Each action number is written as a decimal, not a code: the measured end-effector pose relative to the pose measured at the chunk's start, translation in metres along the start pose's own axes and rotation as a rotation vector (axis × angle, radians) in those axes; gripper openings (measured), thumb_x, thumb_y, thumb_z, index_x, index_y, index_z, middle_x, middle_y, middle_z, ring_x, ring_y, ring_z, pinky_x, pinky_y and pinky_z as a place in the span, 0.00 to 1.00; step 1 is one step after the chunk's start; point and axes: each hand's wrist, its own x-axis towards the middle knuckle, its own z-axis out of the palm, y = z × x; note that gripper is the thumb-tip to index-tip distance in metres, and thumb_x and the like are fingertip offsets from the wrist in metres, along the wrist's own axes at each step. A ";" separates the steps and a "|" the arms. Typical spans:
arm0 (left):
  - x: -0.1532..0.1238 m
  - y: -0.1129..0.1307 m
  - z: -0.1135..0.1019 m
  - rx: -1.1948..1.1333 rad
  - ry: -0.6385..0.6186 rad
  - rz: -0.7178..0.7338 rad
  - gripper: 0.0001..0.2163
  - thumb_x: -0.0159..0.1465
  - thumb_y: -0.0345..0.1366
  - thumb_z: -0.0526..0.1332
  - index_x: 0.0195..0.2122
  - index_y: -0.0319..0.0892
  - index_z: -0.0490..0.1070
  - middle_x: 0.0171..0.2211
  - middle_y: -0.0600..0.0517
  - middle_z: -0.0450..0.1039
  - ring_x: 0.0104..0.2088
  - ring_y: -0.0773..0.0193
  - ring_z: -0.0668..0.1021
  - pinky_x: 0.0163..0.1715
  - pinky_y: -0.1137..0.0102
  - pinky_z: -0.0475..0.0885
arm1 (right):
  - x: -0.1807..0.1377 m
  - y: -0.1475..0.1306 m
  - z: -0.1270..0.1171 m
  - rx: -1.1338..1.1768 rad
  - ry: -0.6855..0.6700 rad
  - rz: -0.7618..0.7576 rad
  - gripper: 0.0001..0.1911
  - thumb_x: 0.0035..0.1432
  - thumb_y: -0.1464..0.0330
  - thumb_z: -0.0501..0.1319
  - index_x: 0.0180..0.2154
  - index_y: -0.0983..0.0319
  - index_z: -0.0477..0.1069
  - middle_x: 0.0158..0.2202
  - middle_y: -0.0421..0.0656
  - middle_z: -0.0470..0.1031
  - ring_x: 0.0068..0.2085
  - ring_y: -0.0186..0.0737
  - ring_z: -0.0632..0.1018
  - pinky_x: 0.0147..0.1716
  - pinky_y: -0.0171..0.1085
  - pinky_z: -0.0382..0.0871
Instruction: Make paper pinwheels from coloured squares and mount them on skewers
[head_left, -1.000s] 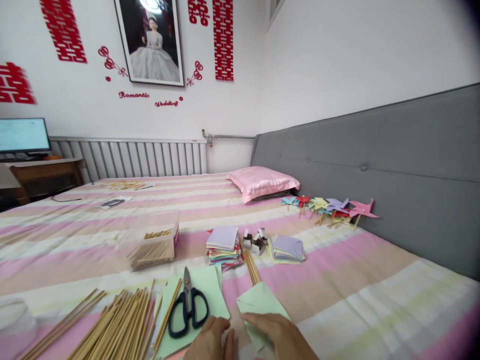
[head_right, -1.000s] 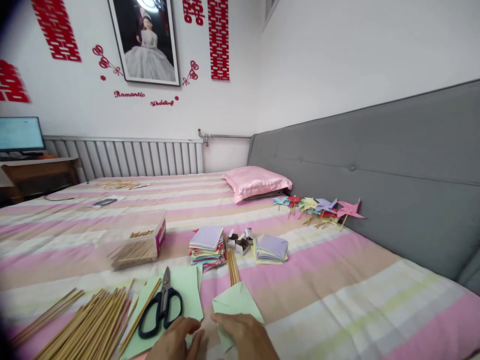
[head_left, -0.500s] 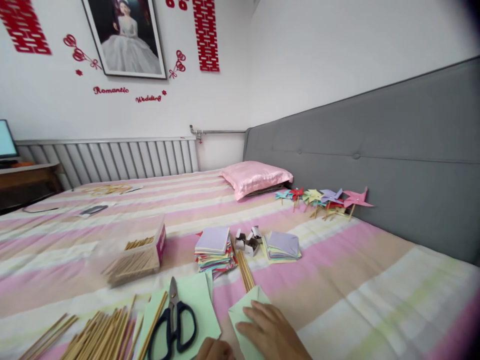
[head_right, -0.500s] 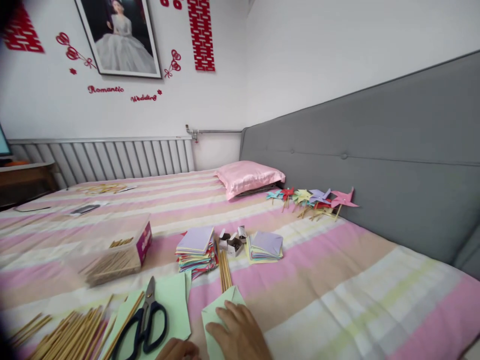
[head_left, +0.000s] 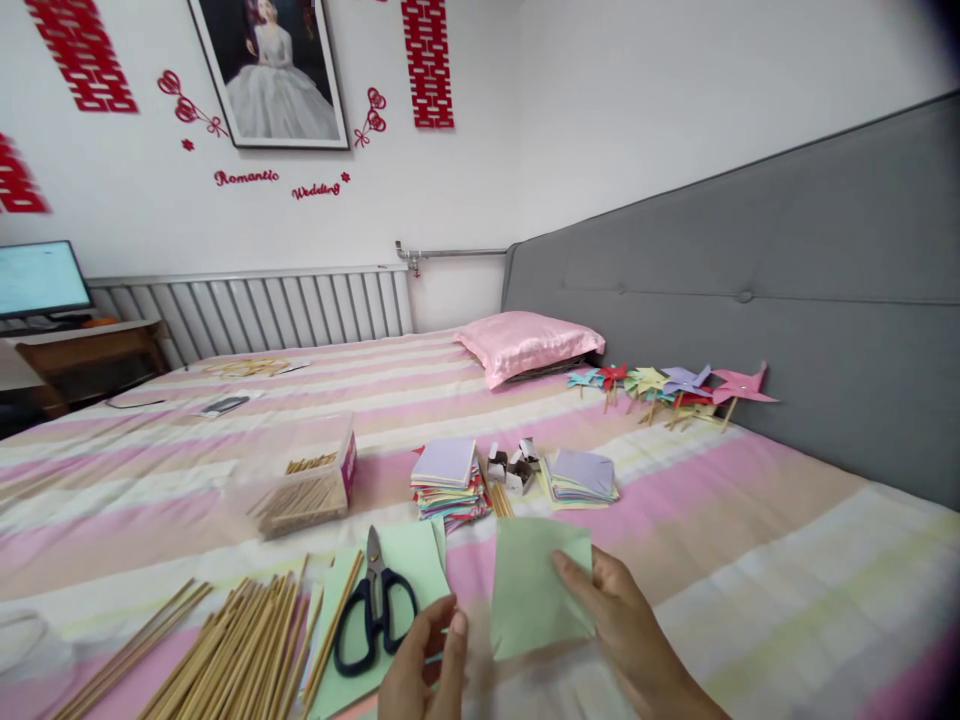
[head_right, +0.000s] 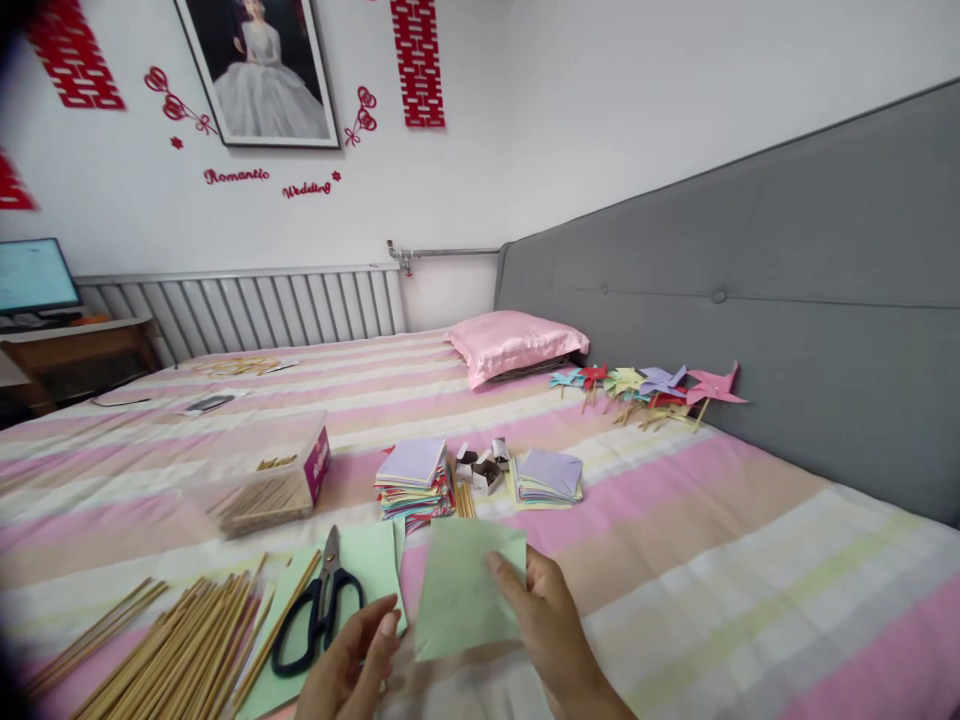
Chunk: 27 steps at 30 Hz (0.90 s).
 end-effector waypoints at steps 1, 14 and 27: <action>-0.001 0.002 0.003 -0.131 -0.033 -0.067 0.23 0.52 0.52 0.57 0.38 0.37 0.72 0.35 0.44 0.76 0.34 0.56 0.76 0.31 0.68 0.69 | 0.001 0.003 0.001 0.066 -0.021 0.050 0.22 0.50 0.56 0.60 0.42 0.65 0.71 0.32 0.47 0.79 0.32 0.47 0.78 0.31 0.41 0.71; -0.003 -0.004 0.014 -0.498 -0.249 -0.337 0.18 0.39 0.39 0.71 0.29 0.36 0.74 0.25 0.45 0.79 0.30 0.54 0.79 0.33 0.65 0.72 | -0.005 0.016 0.008 -0.061 -0.298 0.158 0.23 0.49 0.54 0.60 0.39 0.65 0.72 0.30 0.43 0.76 0.31 0.41 0.75 0.33 0.39 0.68; -0.006 -0.005 0.012 -0.398 -0.232 -0.291 0.16 0.40 0.41 0.70 0.26 0.34 0.74 0.20 0.46 0.77 0.23 0.57 0.77 0.25 0.68 0.70 | 0.008 0.029 -0.001 -0.035 -0.145 0.171 0.20 0.40 0.55 0.66 0.26 0.66 0.70 0.22 0.41 0.75 0.21 0.33 0.72 0.21 0.31 0.62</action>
